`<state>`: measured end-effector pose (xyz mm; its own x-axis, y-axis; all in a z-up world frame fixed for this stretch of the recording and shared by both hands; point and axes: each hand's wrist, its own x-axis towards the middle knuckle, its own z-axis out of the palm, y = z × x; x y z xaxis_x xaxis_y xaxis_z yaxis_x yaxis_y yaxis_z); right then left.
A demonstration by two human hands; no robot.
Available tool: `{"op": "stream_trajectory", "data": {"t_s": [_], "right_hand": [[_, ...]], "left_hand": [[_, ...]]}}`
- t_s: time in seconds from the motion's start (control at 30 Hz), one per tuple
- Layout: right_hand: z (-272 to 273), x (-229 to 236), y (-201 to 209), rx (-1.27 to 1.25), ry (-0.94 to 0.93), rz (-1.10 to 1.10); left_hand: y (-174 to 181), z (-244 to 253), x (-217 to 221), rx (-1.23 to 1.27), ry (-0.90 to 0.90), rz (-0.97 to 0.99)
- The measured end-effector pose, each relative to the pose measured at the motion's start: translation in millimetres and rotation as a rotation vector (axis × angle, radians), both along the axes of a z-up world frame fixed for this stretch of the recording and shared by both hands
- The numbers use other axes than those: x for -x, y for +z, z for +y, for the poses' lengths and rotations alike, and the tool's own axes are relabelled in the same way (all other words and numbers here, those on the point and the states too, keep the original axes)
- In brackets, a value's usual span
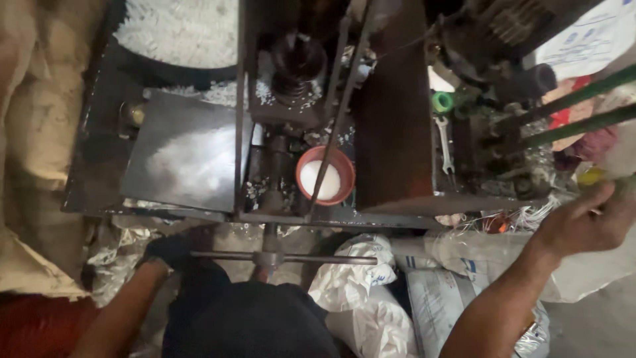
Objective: The person operates a manual machine by repeatedly placing a metal mold into a press, adding white granular material from a bowl, and using a lever to cycle the press. The person handles the mold and lever throughout the clip.
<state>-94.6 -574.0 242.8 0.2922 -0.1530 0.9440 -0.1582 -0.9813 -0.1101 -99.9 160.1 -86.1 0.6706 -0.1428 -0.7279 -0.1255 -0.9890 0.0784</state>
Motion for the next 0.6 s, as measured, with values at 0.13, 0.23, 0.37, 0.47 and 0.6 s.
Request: {"op": "stream_trajectory", "data": {"t_s": [0.13, 0.23, 0.37, 0.47, 0.6], "right_hand": [[62.3, 40.4, -119.1, -0.604, 0.061, -0.044], [153.9, 77.1, -241.5, -0.75, -0.056, 0.27], [204.5, 97.1, -315.2, -2.26, 0.291, -0.203], [205.9, 90.9, -317.1, -2.445, 0.592, -0.522], [210.8, 91.7, -300.8, -2.384, 0.551, -0.477]], "left_hand": [[-5.3, 3.3, -20.2, 0.387, -0.209, -0.146], [-16.4, 4.5, -23.4, 0.265, -0.266, -0.058], [-21.3, 7.8, -20.5, 0.198, -0.261, -0.006], [-16.7, 10.4, -17.0, 0.26, -0.316, 0.015], [-23.5, 14.0, -12.0, 0.362, -0.384, 0.014]]}}
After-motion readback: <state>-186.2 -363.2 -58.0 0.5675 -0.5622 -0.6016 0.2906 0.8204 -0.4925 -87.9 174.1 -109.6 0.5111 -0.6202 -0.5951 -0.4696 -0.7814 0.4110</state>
